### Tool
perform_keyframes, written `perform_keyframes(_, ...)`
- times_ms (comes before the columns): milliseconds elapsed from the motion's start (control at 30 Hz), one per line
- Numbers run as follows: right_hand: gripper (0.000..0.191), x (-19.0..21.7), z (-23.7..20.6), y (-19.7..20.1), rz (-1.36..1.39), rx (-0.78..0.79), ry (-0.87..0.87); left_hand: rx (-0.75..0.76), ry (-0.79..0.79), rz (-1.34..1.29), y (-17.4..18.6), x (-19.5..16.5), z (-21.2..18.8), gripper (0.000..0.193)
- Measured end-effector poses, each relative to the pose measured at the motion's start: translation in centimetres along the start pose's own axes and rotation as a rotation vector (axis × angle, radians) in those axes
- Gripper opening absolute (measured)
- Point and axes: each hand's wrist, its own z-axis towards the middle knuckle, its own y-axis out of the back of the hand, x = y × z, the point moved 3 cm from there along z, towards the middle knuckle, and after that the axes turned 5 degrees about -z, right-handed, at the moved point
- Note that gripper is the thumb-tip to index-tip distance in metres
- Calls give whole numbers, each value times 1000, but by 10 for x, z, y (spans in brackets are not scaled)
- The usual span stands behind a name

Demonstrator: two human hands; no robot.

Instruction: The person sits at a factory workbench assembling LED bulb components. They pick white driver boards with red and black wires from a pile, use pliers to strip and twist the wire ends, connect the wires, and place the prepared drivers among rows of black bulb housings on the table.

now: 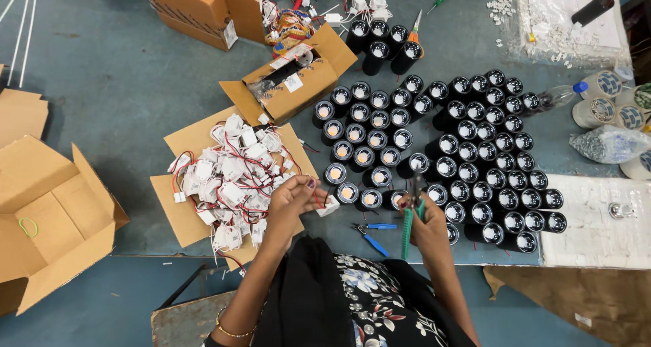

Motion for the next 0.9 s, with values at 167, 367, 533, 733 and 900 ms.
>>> perform_keyframes(167, 13, -33, 22, 10, -214, 173, -36, -4, 58, -222, -7, -5, 10, 24)
perform_keyframes(367, 39, -63, 42, -19, -778, 340, 222, -39, 116, -512, -9, 7, 26, 18)
perform_keyframes(533, 56, -66, 50, -50, -931, 311, 126, -84, 186, -649, -7, 16, 31, 17)
perform_keyframes(733, 67, -54, 48, -82, -778, 436, 75, -71, 212, -660, -4, 17, 19, 19)
perform_keyframes(900, 96, -51, 31, -107, -551, 658, 590, -52, 220, -680, -1, 21, 9, 18)
